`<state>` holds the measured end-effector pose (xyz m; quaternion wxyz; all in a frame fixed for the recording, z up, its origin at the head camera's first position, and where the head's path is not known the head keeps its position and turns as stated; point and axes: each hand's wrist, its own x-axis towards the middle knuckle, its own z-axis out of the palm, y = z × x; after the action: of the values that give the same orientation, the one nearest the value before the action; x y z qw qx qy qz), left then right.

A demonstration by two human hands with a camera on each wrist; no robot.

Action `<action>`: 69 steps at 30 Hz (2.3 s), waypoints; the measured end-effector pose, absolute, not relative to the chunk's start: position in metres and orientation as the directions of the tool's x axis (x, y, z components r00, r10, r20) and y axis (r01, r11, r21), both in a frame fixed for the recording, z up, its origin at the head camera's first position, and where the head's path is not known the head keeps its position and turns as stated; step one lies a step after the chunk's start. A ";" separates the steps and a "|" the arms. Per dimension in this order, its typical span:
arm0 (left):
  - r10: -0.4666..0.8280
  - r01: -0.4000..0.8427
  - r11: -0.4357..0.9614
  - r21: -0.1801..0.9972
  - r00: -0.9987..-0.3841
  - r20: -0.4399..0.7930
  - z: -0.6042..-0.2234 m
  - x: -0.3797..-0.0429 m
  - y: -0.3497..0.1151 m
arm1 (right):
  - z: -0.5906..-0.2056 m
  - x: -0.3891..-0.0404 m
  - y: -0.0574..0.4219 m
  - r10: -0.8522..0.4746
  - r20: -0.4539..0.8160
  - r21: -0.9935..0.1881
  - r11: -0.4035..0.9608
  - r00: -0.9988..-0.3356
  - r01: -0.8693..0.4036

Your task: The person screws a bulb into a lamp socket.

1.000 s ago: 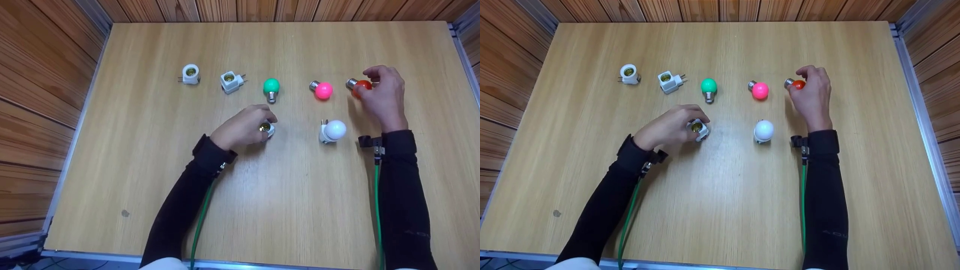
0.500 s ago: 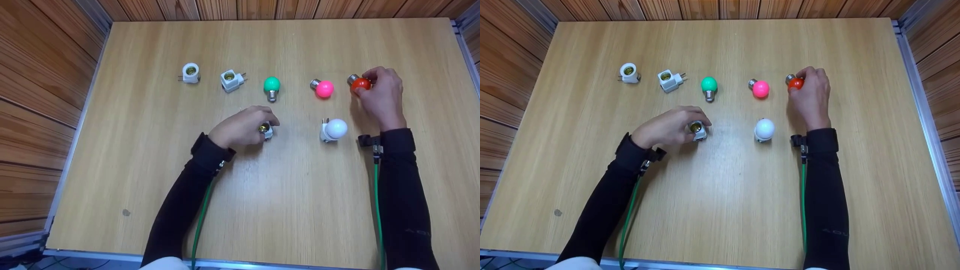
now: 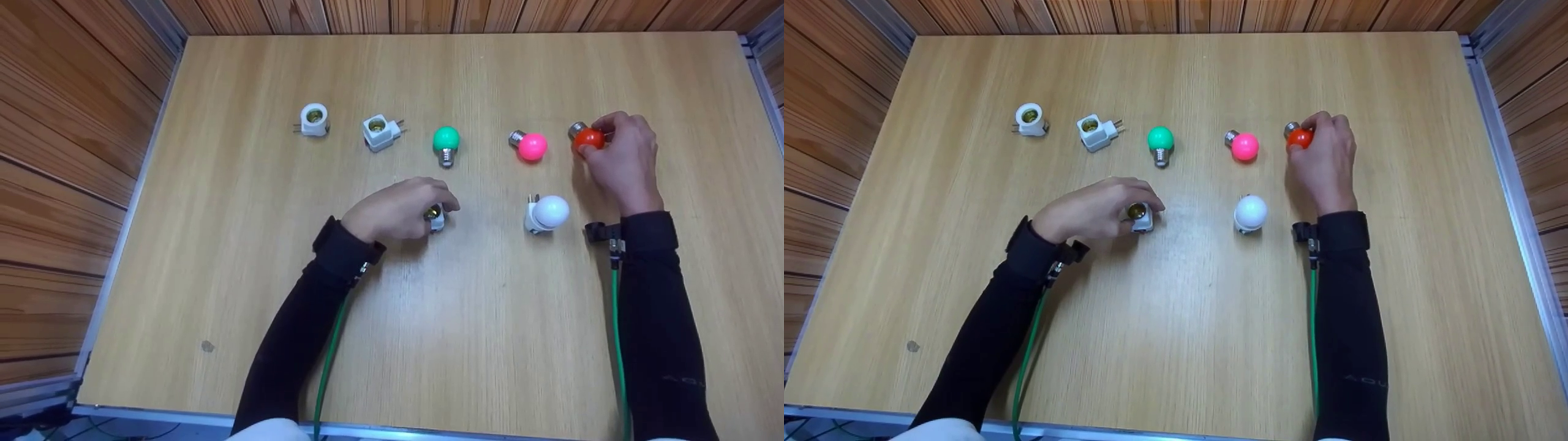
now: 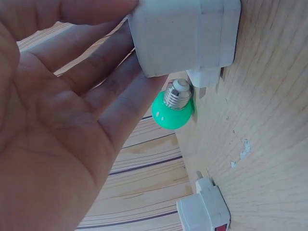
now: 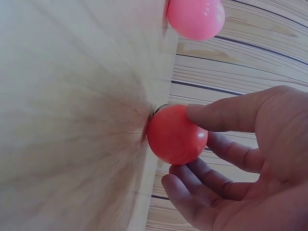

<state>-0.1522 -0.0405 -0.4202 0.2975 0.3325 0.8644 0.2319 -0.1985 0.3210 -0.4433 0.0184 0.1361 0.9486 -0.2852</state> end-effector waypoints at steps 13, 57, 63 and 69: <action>0.747 0.452 0.611 0.650 -0.601 -0.284 -0.424 -0.154 -0.045 | -0.449 -0.199 0.323 0.230 -0.062 -0.557 0.800 -0.971 0.225; 0.362 0.159 0.878 0.451 -0.837 -0.410 -0.435 -0.162 -0.043 | -0.448 -0.197 0.321 0.228 -0.103 -0.554 0.795 -0.968 0.246; 0.377 0.168 0.867 0.470 -0.837 -0.397 -0.434 -0.164 -0.043 | -0.448 -0.198 0.323 0.233 -0.117 -0.558 0.789 -0.965 0.258; 0.402 0.205 0.860 0.467 -0.836 -0.373 -0.434 -0.165 -0.045 | -0.449 -0.199 0.323 0.232 -0.102 -0.569 0.784 -0.967 0.248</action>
<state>-0.1646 -0.0453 -0.4339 0.2358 0.1621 0.9352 0.2088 -0.1989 0.3229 -0.4493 0.0133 0.1273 0.9443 -0.3031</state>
